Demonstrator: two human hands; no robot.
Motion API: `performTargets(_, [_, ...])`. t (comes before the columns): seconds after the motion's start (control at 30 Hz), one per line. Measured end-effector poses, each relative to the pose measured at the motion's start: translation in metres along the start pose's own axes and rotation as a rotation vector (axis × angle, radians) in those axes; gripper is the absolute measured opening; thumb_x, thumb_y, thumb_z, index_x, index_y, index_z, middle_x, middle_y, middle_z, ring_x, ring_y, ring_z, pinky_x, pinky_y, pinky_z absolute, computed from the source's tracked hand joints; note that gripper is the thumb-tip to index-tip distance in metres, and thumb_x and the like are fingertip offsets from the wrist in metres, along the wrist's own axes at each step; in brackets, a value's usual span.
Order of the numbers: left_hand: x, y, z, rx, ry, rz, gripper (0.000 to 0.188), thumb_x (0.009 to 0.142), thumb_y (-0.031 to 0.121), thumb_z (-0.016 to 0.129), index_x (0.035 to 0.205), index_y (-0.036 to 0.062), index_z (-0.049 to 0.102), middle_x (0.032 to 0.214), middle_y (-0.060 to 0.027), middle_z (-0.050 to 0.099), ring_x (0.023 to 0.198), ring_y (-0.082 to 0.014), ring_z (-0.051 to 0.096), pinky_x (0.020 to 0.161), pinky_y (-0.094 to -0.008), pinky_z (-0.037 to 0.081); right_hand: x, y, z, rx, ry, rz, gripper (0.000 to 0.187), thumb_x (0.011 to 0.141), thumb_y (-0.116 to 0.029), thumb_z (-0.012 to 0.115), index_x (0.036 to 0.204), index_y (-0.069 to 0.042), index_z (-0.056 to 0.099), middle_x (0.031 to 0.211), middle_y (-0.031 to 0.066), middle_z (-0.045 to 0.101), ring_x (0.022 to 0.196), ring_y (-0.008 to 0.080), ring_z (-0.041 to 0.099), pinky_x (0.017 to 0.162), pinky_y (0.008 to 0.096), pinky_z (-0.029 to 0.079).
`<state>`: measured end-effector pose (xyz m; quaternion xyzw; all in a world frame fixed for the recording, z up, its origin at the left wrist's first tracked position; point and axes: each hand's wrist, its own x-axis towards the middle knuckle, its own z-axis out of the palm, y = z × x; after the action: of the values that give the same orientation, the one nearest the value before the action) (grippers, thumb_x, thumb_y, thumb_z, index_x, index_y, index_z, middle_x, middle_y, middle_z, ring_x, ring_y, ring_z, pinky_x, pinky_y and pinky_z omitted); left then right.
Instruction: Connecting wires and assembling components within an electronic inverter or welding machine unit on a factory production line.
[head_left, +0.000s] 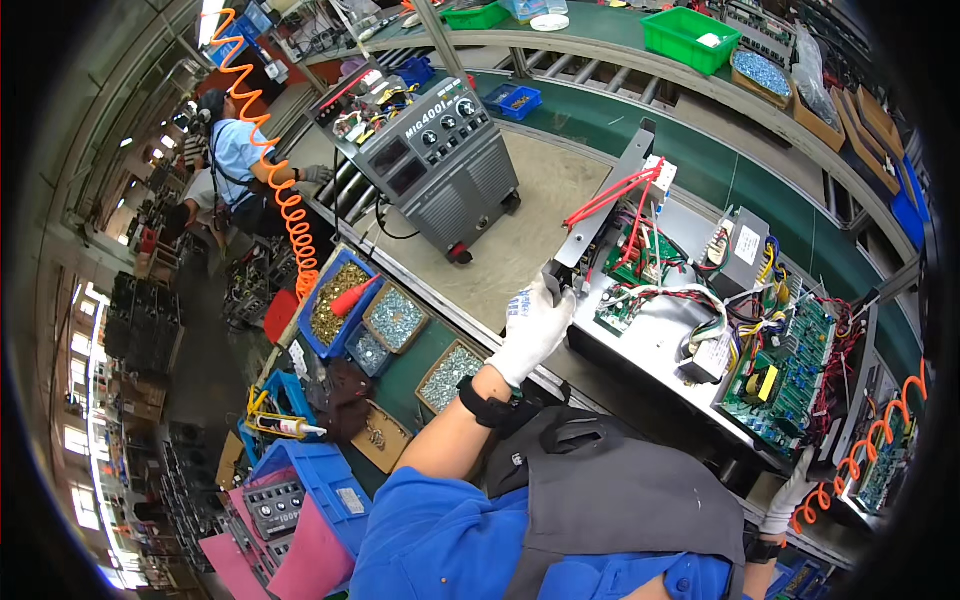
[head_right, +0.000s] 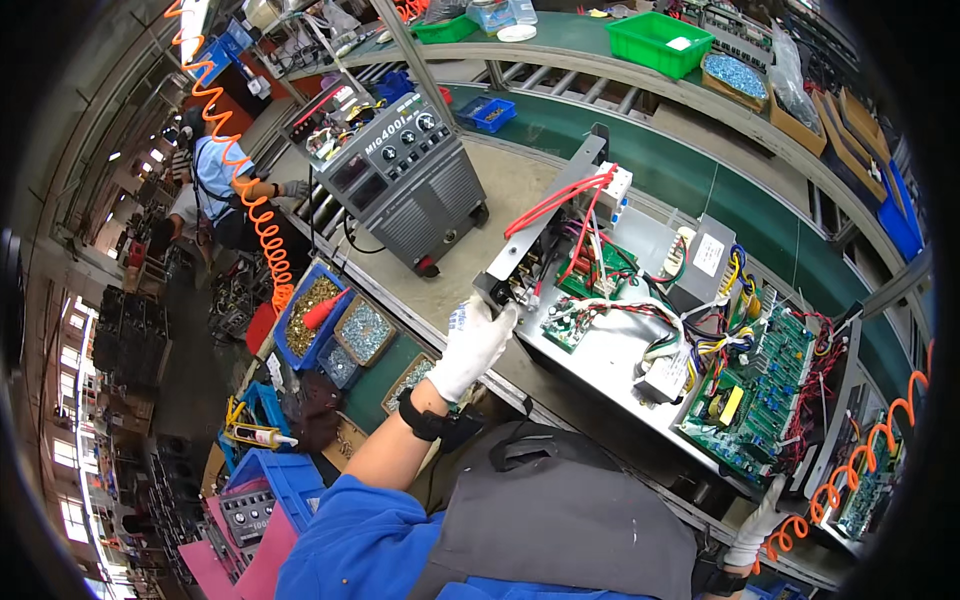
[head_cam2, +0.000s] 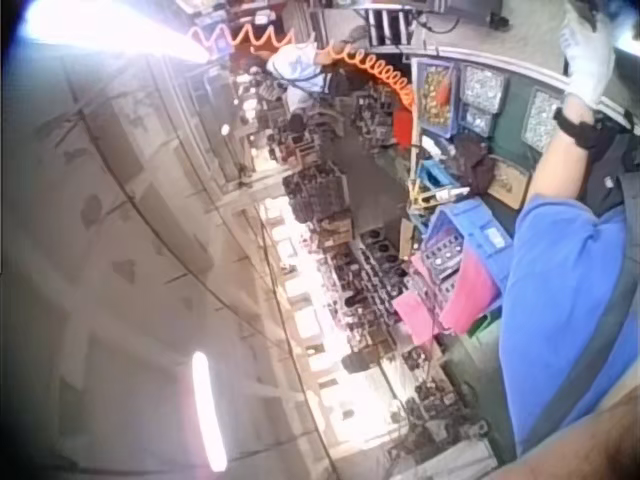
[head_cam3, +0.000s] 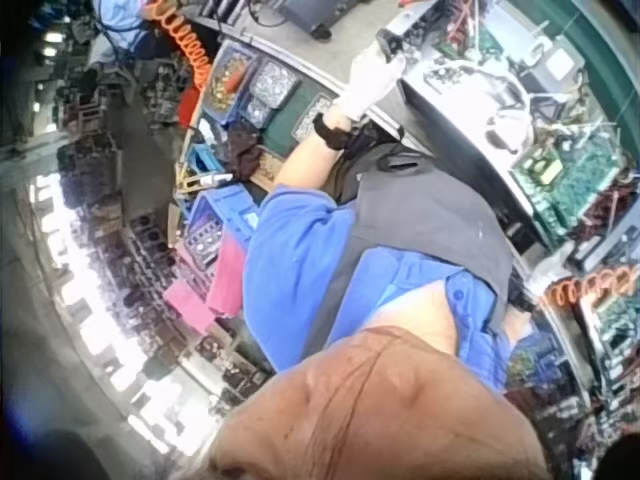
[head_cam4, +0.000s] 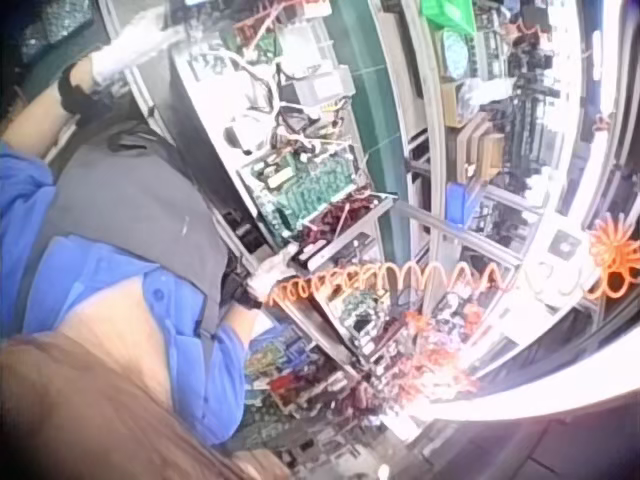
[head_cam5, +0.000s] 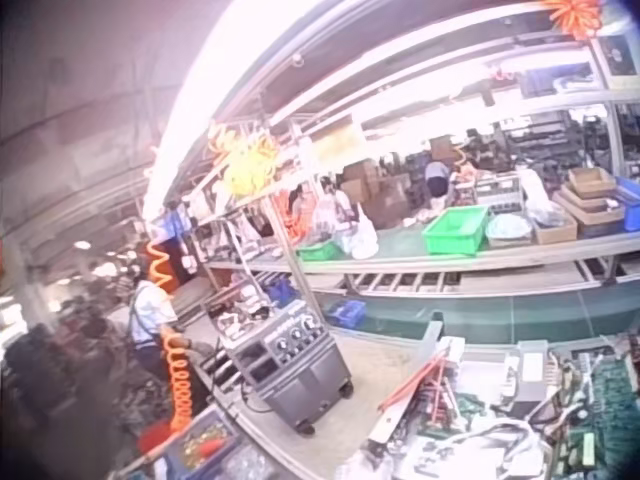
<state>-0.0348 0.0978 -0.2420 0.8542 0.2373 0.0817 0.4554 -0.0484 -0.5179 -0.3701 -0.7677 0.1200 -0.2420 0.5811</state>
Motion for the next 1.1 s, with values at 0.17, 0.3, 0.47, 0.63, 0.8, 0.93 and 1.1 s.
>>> performTargets(0.17, [0.001, 0.003, -0.005, -0.007, -0.013, -0.049, 0.032, 0.091, 0.026, 0.061, 0.11, 0.0014, 0.06, 0.077, -0.0194, 0.066, 0.074, -0.0364, 0.067, 0.069, -0.0453, 0.051, -0.012, -0.013, 0.004, -0.113, 0.015, -0.156, 0.04, 0.102, -0.012, 0.063, 0.137, 0.002, 0.052, 0.135, 0.0098, 0.054, 0.119, 0.0184, 0.053, 0.107, 0.0354, 0.042])
performTargets(0.3, [0.002, 0.002, -0.013, -0.118, -0.088, -0.045, 0.025, 0.091, 0.024, 0.061, 0.102, 0.0018, 0.061, 0.068, -0.0135, 0.063, 0.062, -0.0297, 0.065, 0.06, -0.041, 0.05, -0.017, -0.03, 0.007, -0.131, -0.042, -0.137, 0.043, 0.102, -0.014, 0.062, 0.14, 0.003, 0.051, 0.136, 0.0101, 0.056, 0.117, 0.0175, 0.055, 0.103, 0.0342, 0.044])
performTargets(0.47, [0.006, 0.012, -0.021, -0.022, -0.109, -0.094, 0.027, 0.092, 0.026, 0.063, 0.1, 0.0006, 0.061, 0.066, -0.0111, 0.063, 0.062, -0.0267, 0.067, 0.059, -0.0401, 0.05, -0.024, -0.061, 0.005, -0.297, -0.021, -0.017, 0.036, 0.099, -0.012, 0.067, 0.128, 0.007, 0.059, 0.127, 0.0106, 0.062, 0.109, 0.0179, 0.059, 0.099, 0.0335, 0.048])
performTargets(0.63, [0.026, 0.004, -0.052, -0.169, -0.4, -0.047, 0.047, 0.089, 0.036, 0.069, 0.113, 0.0014, 0.047, 0.092, -0.0134, 0.047, 0.087, -0.0206, 0.049, 0.075, -0.0343, 0.038, -0.037, -0.079, 0.009, -0.044, -0.09, 0.105, 0.04, 0.1, -0.011, 0.065, 0.133, 0.007, 0.054, 0.13, 0.0126, 0.06, 0.109, 0.0183, 0.06, 0.1, 0.0334, 0.048])
performTargets(0.8, [0.111, -0.043, -0.168, 0.689, 0.247, 0.204, 0.114, 0.081, 0.06, 0.072, 0.161, 0.0052, 0.011, 0.165, -0.0314, 0.0, 0.153, -0.0483, 0.0, 0.124, -0.0551, 0.004, -0.031, -0.048, -0.017, 0.024, -0.183, 0.154, 0.028, 0.102, -0.009, 0.06, 0.126, 0.006, 0.061, 0.119, 0.0063, 0.065, 0.102, 0.0124, 0.062, 0.093, 0.0292, 0.05])
performTargets(0.93, [0.185, -0.077, -0.248, 0.864, 0.691, 0.053, 0.123, 0.072, 0.054, 0.083, 0.163, 0.0131, 0.009, 0.165, -0.0299, 0.004, 0.15, -0.0495, 0.017, 0.12, -0.0561, 0.024, -0.017, -0.02, -0.056, -0.052, -0.392, 0.211, 0.039, 0.107, -0.009, 0.045, 0.143, 0.007, 0.043, 0.141, 0.0145, 0.052, 0.13, 0.0214, 0.051, 0.115, 0.0325, 0.036])
performTargets(1.1, [0.214, -0.093, -0.253, 0.859, 0.6, -0.005, 0.126, 0.069, 0.038, 0.089, 0.163, 0.0176, 0.007, 0.165, -0.0283, -0.007, 0.145, -0.0493, 0.031, 0.111, -0.0553, 0.04, -0.022, -0.057, -0.054, -0.673, -0.595, 0.069, 0.044, 0.105, -0.004, 0.042, 0.149, 0.003, 0.04, 0.148, 0.0153, 0.048, 0.134, 0.0233, 0.049, 0.116, 0.034, 0.035])
